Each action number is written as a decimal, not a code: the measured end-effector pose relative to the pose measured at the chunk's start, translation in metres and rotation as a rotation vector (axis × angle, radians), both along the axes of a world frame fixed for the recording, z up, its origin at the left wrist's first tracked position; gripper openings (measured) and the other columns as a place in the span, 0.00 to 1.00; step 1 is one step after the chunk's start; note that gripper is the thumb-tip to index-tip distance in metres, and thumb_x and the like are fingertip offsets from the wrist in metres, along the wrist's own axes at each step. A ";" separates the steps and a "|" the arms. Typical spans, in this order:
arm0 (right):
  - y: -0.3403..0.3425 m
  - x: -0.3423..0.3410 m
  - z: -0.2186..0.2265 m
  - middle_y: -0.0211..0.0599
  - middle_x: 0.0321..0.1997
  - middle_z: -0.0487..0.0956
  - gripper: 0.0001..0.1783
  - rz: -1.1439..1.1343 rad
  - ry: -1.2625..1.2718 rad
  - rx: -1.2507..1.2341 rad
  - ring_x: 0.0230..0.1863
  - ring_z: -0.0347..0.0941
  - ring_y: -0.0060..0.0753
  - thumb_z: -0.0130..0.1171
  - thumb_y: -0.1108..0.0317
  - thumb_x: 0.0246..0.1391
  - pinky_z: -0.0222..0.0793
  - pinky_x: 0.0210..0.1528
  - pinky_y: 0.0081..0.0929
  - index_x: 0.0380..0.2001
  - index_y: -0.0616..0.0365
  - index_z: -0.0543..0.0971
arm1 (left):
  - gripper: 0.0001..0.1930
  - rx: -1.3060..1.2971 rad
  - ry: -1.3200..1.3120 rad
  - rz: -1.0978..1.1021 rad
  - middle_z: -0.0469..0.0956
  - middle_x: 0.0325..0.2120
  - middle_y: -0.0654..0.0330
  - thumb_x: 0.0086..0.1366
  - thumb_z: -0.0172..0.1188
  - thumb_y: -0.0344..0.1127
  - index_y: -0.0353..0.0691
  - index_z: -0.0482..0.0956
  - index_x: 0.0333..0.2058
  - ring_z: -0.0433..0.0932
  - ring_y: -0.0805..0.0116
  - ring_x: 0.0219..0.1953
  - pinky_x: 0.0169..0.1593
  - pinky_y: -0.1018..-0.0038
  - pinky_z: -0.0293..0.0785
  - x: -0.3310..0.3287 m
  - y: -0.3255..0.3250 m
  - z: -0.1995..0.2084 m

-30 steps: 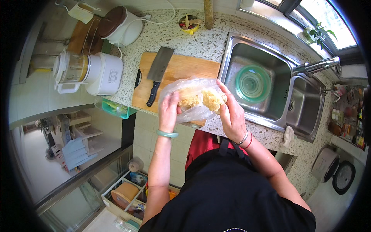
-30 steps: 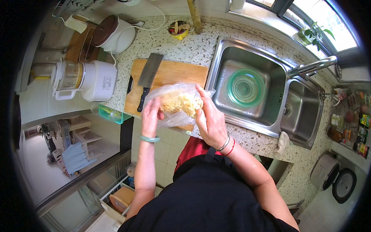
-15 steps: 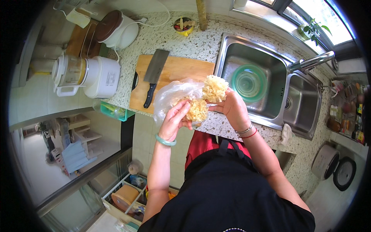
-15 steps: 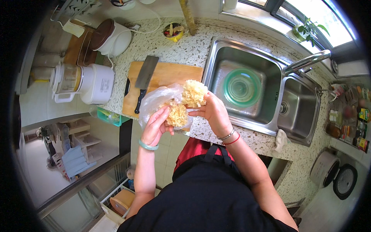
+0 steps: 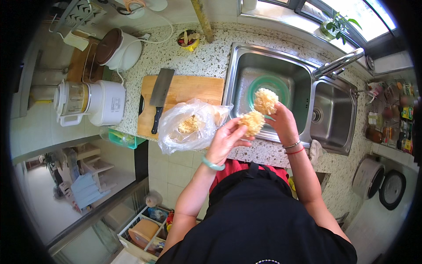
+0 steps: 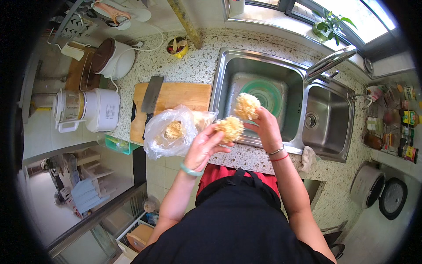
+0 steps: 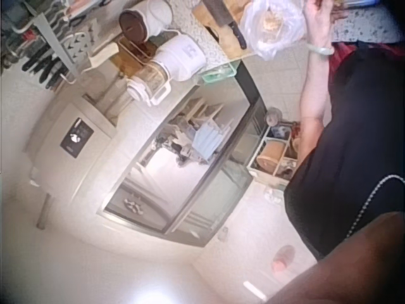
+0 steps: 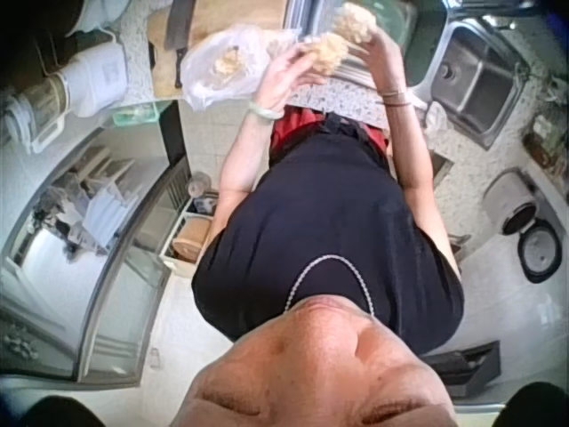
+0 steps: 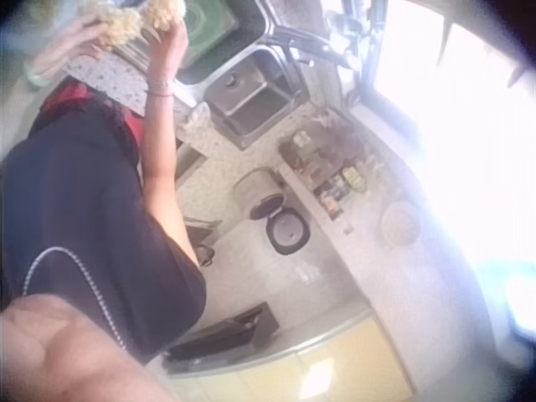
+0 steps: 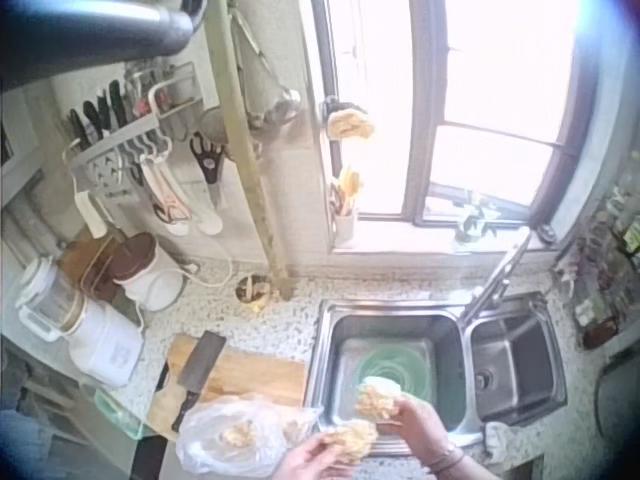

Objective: The person retrieves eggs from the refrigerator and places them into a wok containing corn cobs on the stove. They then clean a knife and a cutting board with a cloth, rinse a green bowl in the sink, and finally place pieces of dried fungus into the bowl.

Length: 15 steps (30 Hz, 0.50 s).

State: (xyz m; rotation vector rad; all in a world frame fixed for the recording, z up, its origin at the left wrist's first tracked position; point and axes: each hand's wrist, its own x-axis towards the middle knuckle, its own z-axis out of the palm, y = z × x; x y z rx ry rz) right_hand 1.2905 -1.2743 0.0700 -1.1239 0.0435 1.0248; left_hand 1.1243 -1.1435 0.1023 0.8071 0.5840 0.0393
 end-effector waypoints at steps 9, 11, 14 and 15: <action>-0.037 0.040 -0.096 0.29 0.37 0.80 0.15 0.082 -0.344 -0.539 0.39 0.72 0.16 0.56 0.61 0.57 0.68 0.38 0.17 0.40 0.62 0.79 | 0.19 -0.046 0.206 0.029 0.77 0.42 0.59 0.66 0.57 0.39 0.38 0.69 0.53 0.79 0.69 0.39 0.39 0.74 0.79 0.063 -0.023 -0.103; -0.046 0.048 -0.140 0.38 0.36 0.81 0.19 0.147 -0.612 -0.655 0.37 0.76 0.32 0.59 0.57 0.54 0.70 0.40 0.27 0.39 0.62 0.80 | 0.19 -0.006 0.266 0.012 0.77 0.42 0.60 0.65 0.58 0.40 0.39 0.70 0.51 0.79 0.70 0.38 0.39 0.73 0.79 0.080 -0.026 -0.129; -0.042 0.054 -0.155 0.46 0.40 0.79 0.18 0.281 -0.944 -0.852 0.42 0.74 0.49 0.59 0.56 0.50 0.70 0.47 0.38 0.38 0.58 0.81 | 0.21 0.027 0.360 0.019 0.77 0.40 0.61 0.65 0.57 0.38 0.40 0.68 0.55 0.79 0.70 0.36 0.36 0.73 0.79 0.099 -0.029 -0.176; -0.039 0.057 -0.154 0.41 0.43 0.78 0.15 0.350 -0.975 -0.912 0.47 0.71 0.47 0.58 0.58 0.50 0.68 0.49 0.41 0.37 0.56 0.81 | 0.20 0.114 0.391 -0.001 0.78 0.39 0.61 0.65 0.58 0.38 0.40 0.69 0.54 0.79 0.72 0.35 0.35 0.74 0.79 0.107 -0.030 -0.188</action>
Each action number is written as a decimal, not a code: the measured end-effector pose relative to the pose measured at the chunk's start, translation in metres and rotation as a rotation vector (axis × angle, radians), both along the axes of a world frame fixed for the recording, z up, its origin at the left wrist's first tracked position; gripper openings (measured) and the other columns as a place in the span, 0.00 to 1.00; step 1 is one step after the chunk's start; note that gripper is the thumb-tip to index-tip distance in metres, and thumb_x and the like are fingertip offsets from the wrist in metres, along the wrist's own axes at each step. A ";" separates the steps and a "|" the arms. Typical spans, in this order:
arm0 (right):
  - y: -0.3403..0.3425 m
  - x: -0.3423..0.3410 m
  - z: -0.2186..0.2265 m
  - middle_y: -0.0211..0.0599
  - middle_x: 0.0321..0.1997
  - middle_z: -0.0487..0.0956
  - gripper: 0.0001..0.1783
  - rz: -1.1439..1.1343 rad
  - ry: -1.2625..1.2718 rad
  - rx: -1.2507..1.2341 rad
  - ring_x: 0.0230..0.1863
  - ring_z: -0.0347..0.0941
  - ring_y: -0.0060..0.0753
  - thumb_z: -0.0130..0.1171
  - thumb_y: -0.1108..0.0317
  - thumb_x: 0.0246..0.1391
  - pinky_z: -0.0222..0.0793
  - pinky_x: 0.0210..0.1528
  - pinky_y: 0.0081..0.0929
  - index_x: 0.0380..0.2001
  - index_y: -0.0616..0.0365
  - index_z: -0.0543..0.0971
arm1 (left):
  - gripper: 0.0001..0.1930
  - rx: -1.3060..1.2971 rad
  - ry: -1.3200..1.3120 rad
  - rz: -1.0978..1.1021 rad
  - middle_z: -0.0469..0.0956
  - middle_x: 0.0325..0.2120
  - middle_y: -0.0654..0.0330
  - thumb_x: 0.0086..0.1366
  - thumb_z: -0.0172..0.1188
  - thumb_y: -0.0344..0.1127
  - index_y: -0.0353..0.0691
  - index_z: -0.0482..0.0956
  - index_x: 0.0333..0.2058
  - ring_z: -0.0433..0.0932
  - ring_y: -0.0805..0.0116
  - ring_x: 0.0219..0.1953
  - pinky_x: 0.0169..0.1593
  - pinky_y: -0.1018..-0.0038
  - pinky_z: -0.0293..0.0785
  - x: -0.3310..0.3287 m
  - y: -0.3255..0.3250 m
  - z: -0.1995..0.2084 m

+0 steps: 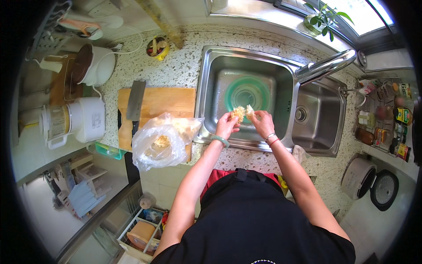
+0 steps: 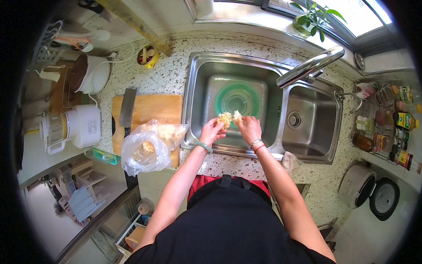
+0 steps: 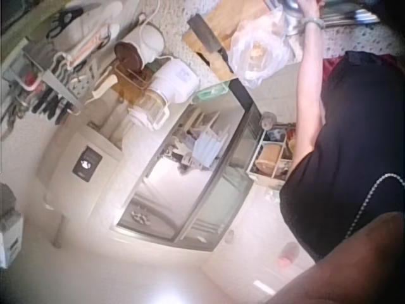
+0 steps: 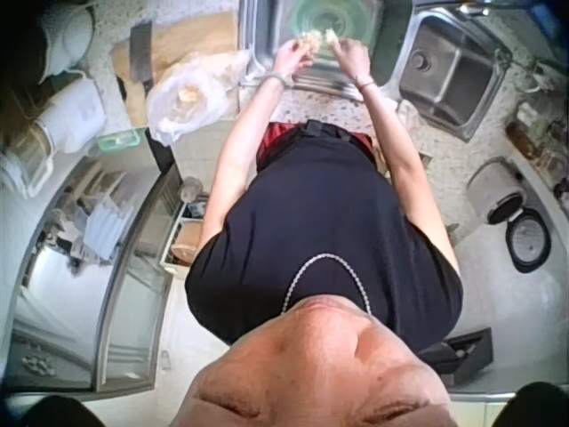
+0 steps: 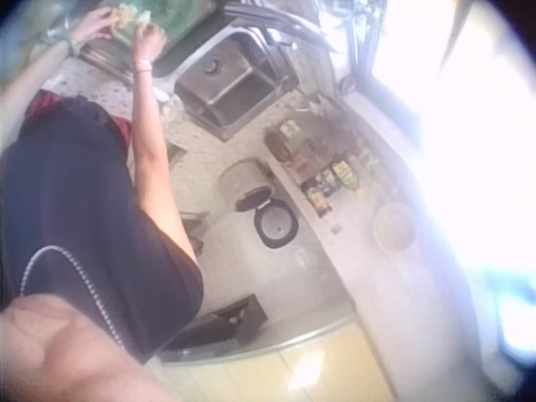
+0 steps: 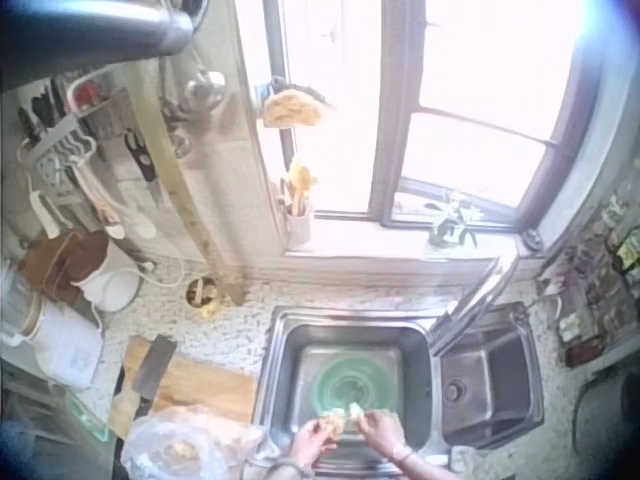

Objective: The person retrieves eggs from the refrigerator and places them into a wok containing corn cobs on the stove. They then clean a knife and a cutting board with a cloth, rinse a green bowl in the sink, and finally place pieces of dried fungus into the bowl.

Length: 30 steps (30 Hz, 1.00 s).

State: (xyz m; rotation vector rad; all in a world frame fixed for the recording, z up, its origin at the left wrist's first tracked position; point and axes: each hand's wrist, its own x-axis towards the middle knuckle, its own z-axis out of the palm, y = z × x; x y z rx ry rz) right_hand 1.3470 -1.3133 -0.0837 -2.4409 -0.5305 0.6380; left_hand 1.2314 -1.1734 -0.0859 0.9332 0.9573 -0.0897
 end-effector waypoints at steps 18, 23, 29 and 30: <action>0.010 0.057 -0.055 0.30 0.54 0.72 0.22 0.365 -0.356 -0.200 0.56 0.65 0.37 0.59 0.68 0.46 0.61 0.53 0.40 0.48 0.50 0.74 | 0.28 1.084 0.239 -0.726 0.63 0.59 0.54 0.57 0.60 0.29 0.42 0.66 0.57 0.74 0.48 0.48 0.49 0.61 0.73 0.058 -0.009 -0.059; 0.001 0.048 -0.059 0.32 0.55 0.72 0.20 0.317 -0.313 -0.155 0.55 0.65 0.39 0.54 0.71 0.47 0.62 0.50 0.44 0.47 0.53 0.73 | 0.23 0.983 0.169 -0.639 0.69 0.53 0.54 0.58 0.59 0.32 0.42 0.71 0.54 0.75 0.50 0.45 0.48 0.61 0.73 0.044 -0.016 -0.029; 0.006 0.026 -0.053 0.35 0.60 0.69 0.22 0.267 -0.203 -0.173 0.61 0.62 0.41 0.51 0.72 0.50 0.63 0.53 0.49 0.51 0.54 0.71 | 0.21 1.145 0.062 -0.647 0.71 0.52 0.53 0.60 0.57 0.34 0.40 0.71 0.53 0.74 0.51 0.48 0.52 0.62 0.70 0.035 -0.022 -0.024; 0.007 0.024 -0.055 0.36 0.61 0.68 0.23 0.275 -0.200 -0.201 0.62 0.61 0.41 0.51 0.72 0.50 0.62 0.54 0.50 0.52 0.55 0.70 | 0.22 1.213 0.064 -0.683 0.70 0.53 0.53 0.60 0.57 0.34 0.40 0.70 0.54 0.73 0.51 0.49 0.53 0.62 0.70 0.038 -0.022 -0.029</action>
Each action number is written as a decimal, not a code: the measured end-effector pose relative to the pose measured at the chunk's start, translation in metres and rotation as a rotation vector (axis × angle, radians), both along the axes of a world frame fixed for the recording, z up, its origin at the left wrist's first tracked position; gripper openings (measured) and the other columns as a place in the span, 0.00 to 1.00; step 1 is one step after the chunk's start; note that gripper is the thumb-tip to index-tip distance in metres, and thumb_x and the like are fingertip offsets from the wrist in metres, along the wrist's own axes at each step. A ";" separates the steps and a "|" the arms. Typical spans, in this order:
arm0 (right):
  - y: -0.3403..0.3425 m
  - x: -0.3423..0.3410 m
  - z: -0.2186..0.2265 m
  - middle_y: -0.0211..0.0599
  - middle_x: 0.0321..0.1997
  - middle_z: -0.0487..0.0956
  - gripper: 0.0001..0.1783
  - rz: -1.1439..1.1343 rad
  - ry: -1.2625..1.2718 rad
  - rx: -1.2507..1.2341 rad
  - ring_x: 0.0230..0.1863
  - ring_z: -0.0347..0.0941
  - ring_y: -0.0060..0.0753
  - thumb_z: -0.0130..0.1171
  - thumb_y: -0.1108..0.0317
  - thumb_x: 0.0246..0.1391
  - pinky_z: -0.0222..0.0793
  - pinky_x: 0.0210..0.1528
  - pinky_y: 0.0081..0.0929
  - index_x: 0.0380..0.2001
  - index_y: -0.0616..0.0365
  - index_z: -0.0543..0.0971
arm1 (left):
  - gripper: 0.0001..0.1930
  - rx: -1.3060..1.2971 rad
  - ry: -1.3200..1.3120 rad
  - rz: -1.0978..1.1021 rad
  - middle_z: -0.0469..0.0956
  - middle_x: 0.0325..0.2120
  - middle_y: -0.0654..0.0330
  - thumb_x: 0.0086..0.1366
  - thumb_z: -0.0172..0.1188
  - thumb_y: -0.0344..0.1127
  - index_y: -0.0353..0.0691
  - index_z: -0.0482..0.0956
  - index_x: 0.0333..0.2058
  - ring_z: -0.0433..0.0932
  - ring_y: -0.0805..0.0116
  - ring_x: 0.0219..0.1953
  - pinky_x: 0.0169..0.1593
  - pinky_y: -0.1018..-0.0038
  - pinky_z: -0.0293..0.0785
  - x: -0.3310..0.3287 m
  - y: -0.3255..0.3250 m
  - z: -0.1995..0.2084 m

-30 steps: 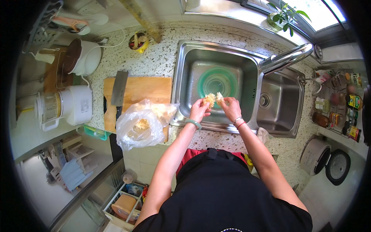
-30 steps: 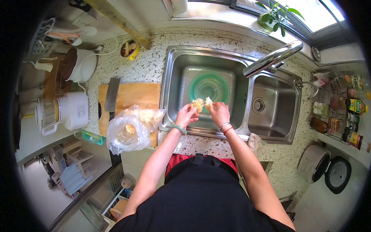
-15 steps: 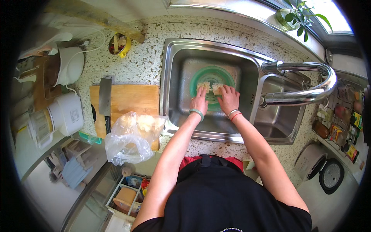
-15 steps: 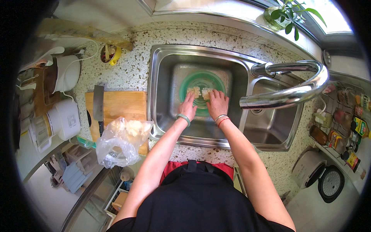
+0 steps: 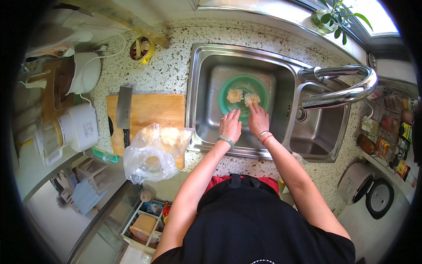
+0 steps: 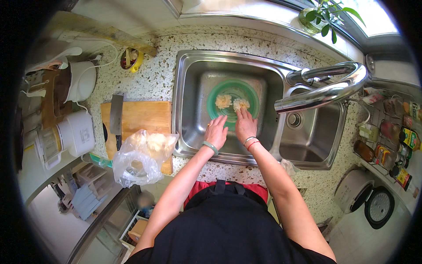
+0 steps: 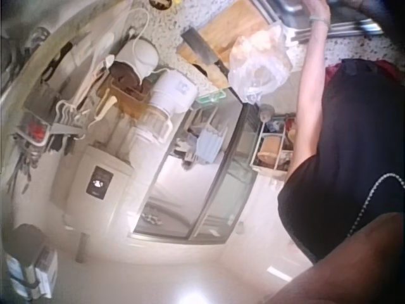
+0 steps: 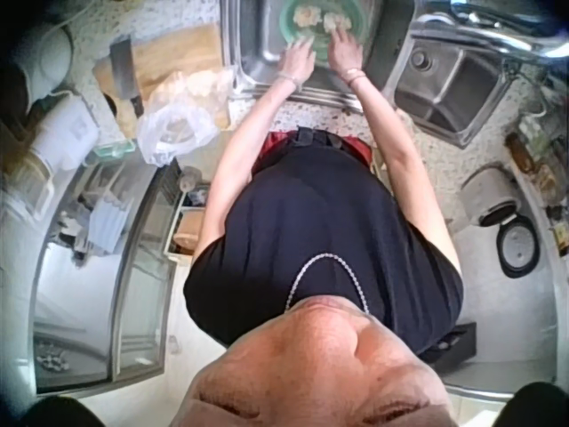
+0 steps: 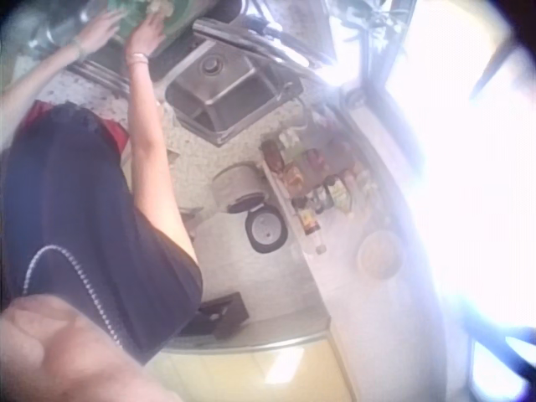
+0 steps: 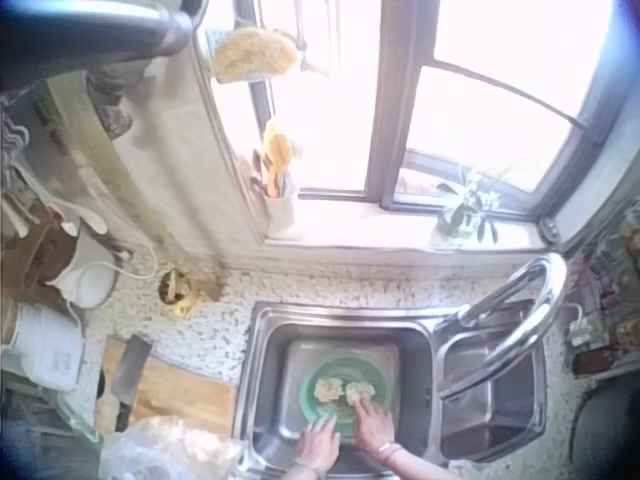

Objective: The person retrieves eggs from the refrigerator and places them into a wok containing corn cobs on the stove. They then clean a knife and a cutting board with a cloth, rinse a green bowl in the sink, and finally place pieces of dried fungus into the bowl.

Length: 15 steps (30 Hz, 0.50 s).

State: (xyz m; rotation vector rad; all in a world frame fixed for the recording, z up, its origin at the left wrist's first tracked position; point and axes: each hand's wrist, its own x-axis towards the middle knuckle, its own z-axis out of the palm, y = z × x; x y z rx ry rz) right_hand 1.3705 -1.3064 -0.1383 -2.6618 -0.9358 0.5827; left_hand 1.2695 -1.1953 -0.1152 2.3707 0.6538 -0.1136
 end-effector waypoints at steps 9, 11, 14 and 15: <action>-0.002 0.004 0.005 0.37 0.63 0.65 0.26 0.033 0.042 -0.049 0.65 0.58 0.41 0.49 0.72 0.50 0.60 0.56 0.50 0.56 0.55 0.68 | 0.20 -0.144 0.164 0.065 0.77 0.46 0.57 0.61 0.57 0.37 0.46 0.73 0.53 0.77 0.55 0.45 0.46 0.61 0.74 0.018 0.013 0.012; -0.007 -0.003 0.005 0.37 0.63 0.66 0.25 0.028 0.057 -0.073 0.64 0.58 0.41 0.49 0.71 0.51 0.60 0.57 0.49 0.55 0.55 0.69 | 0.17 -0.247 0.300 0.066 0.81 0.37 0.57 0.61 0.57 0.39 0.48 0.76 0.49 0.80 0.55 0.39 0.42 0.61 0.75 0.014 0.013 0.026; -0.009 -0.008 0.004 0.37 0.62 0.66 0.24 0.021 0.068 -0.046 0.64 0.59 0.41 0.50 0.71 0.51 0.60 0.57 0.49 0.54 0.55 0.70 | 0.12 -0.243 0.149 0.130 0.82 0.29 0.58 0.61 0.58 0.41 0.49 0.79 0.44 0.81 0.55 0.32 0.36 0.61 0.75 0.000 0.007 0.033; -0.009 -0.011 0.003 0.37 0.63 0.66 0.23 0.031 0.078 -0.051 0.63 0.60 0.41 0.50 0.70 0.52 0.60 0.57 0.49 0.54 0.55 0.70 | 0.12 -0.271 0.122 0.143 0.82 0.30 0.58 0.61 0.58 0.41 0.49 0.79 0.43 0.81 0.55 0.33 0.36 0.61 0.75 -0.004 0.006 0.039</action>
